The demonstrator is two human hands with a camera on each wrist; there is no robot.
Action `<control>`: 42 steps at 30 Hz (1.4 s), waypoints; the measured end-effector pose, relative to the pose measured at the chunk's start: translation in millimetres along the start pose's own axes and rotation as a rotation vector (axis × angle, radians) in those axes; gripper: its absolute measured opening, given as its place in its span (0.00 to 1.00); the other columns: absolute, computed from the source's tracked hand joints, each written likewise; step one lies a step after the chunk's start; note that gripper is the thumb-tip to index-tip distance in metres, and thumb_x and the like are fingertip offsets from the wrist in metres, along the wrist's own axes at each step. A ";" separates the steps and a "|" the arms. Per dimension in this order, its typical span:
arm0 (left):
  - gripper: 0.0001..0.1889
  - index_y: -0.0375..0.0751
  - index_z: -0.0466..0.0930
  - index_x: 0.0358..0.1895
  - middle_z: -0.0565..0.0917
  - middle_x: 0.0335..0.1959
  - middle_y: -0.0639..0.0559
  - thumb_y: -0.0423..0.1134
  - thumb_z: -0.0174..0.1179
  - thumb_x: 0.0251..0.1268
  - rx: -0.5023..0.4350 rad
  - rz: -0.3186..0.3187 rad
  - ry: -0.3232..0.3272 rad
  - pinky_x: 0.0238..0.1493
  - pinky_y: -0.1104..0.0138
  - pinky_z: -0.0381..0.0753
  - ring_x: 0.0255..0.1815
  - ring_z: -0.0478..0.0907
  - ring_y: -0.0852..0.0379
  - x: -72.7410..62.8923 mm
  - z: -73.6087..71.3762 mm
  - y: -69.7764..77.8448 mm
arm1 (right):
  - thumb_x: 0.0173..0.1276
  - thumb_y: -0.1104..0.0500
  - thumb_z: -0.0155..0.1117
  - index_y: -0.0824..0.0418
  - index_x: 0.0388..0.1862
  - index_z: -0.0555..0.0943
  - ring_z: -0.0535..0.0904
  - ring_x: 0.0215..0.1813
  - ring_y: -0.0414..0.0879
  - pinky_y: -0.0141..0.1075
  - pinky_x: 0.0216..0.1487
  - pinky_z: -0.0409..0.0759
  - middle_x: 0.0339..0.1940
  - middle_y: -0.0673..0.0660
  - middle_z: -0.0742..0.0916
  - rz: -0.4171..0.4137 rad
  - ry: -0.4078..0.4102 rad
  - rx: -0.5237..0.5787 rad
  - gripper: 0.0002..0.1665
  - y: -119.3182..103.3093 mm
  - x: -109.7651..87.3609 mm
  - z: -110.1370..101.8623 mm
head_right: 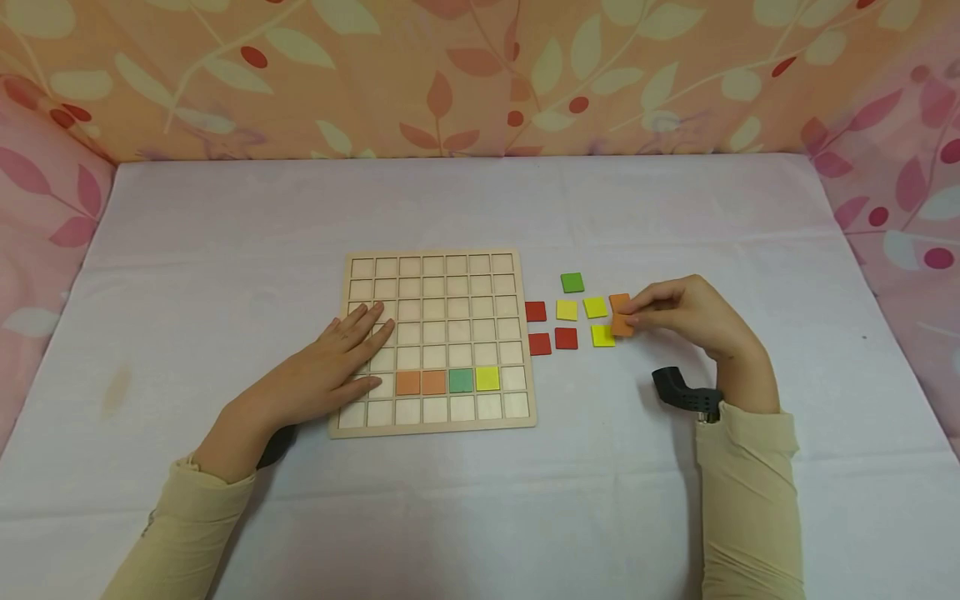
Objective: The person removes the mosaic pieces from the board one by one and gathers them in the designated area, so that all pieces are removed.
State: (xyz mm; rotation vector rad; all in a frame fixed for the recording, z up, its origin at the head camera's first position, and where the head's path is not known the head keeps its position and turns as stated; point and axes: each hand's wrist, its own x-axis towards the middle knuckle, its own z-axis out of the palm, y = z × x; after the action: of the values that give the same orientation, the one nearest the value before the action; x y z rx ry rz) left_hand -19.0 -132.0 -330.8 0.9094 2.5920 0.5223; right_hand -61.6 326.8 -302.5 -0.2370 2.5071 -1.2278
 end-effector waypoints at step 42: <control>0.37 0.39 0.45 0.75 0.37 0.76 0.42 0.47 0.51 0.71 0.003 0.008 0.007 0.72 0.49 0.39 0.76 0.32 0.46 0.0 0.6 -0.7 | 0.60 0.66 0.68 0.71 0.41 0.84 0.75 0.38 0.33 0.21 0.36 0.74 0.36 0.44 0.85 0.052 -0.004 -0.102 0.11 20.2 1.9 -7.2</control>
State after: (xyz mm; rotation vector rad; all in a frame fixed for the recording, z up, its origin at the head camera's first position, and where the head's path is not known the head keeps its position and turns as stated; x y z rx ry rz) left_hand -19.2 -132.4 -331.7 0.9213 2.5972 0.5243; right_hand -66.1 343.9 -314.8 -0.1979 2.5587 -1.0797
